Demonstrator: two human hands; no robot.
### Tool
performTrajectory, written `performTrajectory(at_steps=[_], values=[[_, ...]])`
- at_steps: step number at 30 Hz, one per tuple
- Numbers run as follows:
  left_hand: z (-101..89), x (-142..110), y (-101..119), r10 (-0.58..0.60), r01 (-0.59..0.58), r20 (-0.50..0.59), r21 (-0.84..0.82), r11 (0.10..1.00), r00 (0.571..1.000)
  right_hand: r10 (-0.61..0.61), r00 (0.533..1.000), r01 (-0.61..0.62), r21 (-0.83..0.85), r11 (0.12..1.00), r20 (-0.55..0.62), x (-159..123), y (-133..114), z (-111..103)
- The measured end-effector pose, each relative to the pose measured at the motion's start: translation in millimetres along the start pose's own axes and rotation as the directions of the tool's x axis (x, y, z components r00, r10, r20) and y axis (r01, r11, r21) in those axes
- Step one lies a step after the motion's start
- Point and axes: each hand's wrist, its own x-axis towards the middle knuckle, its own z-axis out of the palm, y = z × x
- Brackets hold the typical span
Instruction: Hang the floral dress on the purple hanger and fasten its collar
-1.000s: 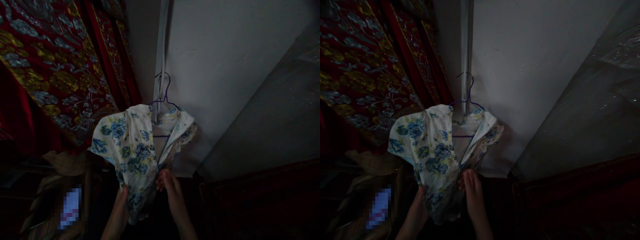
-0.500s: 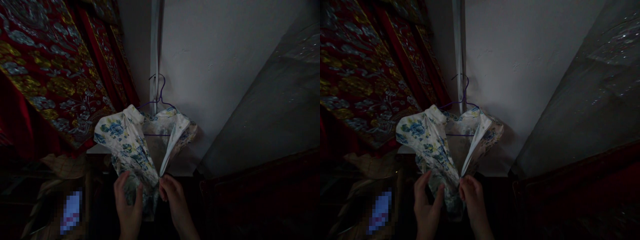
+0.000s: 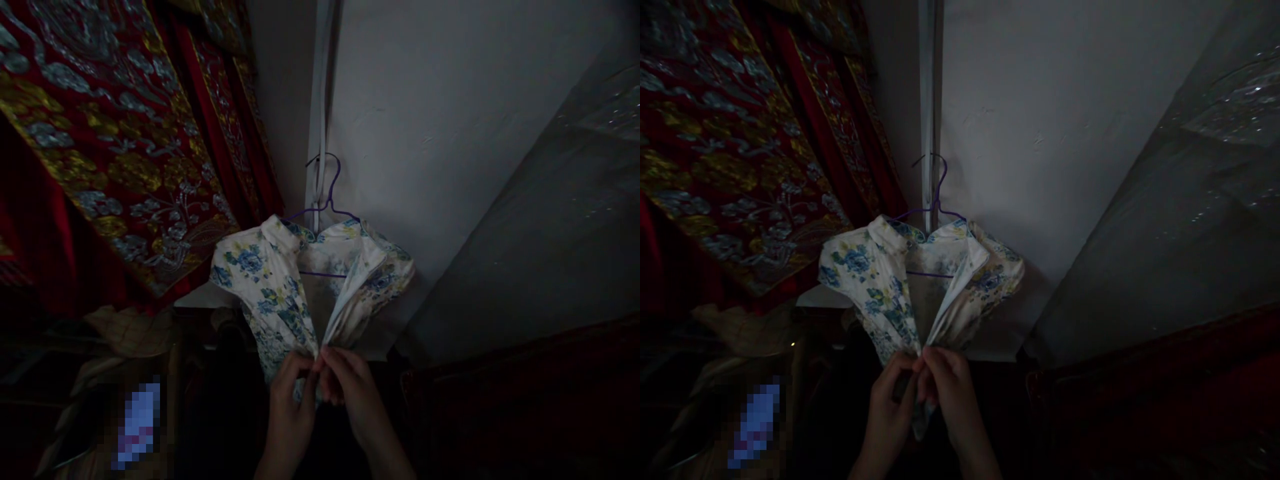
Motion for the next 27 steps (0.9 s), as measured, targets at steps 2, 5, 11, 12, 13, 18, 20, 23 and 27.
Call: performTrajectory(at_steps=[2,5,11,12,13,18,20,23,27], values=[[-0.7,-0.6,1.2,-0.024,0.024,0.021,-0.002,1.0,0.999,-0.037,0.999,0.038,0.031,0.999,-0.015,11.3,-21.4,3.3],[2.6,-0.3,0.9,-0.048,0.047,0.066,0.012,0.999,0.997,-0.136,0.988,0.142,0.085,0.986,-0.066,38.3,-70.6,7.5],[14.5,-1.7,-4.7,-0.013,0.011,0.143,0.019,1.0,0.99,-0.383,0.915,0.4,0.154,0.904,-0.126,58.9,-159.0,4.3],[14.2,-1.0,-4.9,-0.009,0.005,0.158,0.024,1.0,0.987,-0.41,0.903,0.425,0.135,0.895,-0.125,54.5,-162.1,3.1],[12.9,0.5,-4.4,-0.008,0.002,0.174,0.033,0.999,0.985,-0.427,0.896,0.44,0.108,0.892,-0.12,49.4,-161.3,2.3],[-6.1,37.4,21.2,0.09,-0.101,0.197,0.048,0.994,0.976,-0.432,0.896,0.433,-0.006,0.901,-0.104,33.5,-131.8,2.3],[-15.4,68.1,44.4,0.215,-0.225,0.132,0.066,0.972,0.968,-0.43,0.899,0.429,-0.027,0.903,-0.083,31.9,-124.9,3.9],[-23.2,117.7,83.3,0.42,-0.427,0.08,0.124,0.896,0.904,-0.444,0.896,0.442,-0.073,0.894,-0.006,29.7,-125.8,7.6],[-20.4,153.8,114.6,0.533,-0.559,0.168,0.254,0.789,0.829,-0.536,0.844,0.532,-0.168,0.83,0.025,38.2,-124.8,9.0]])
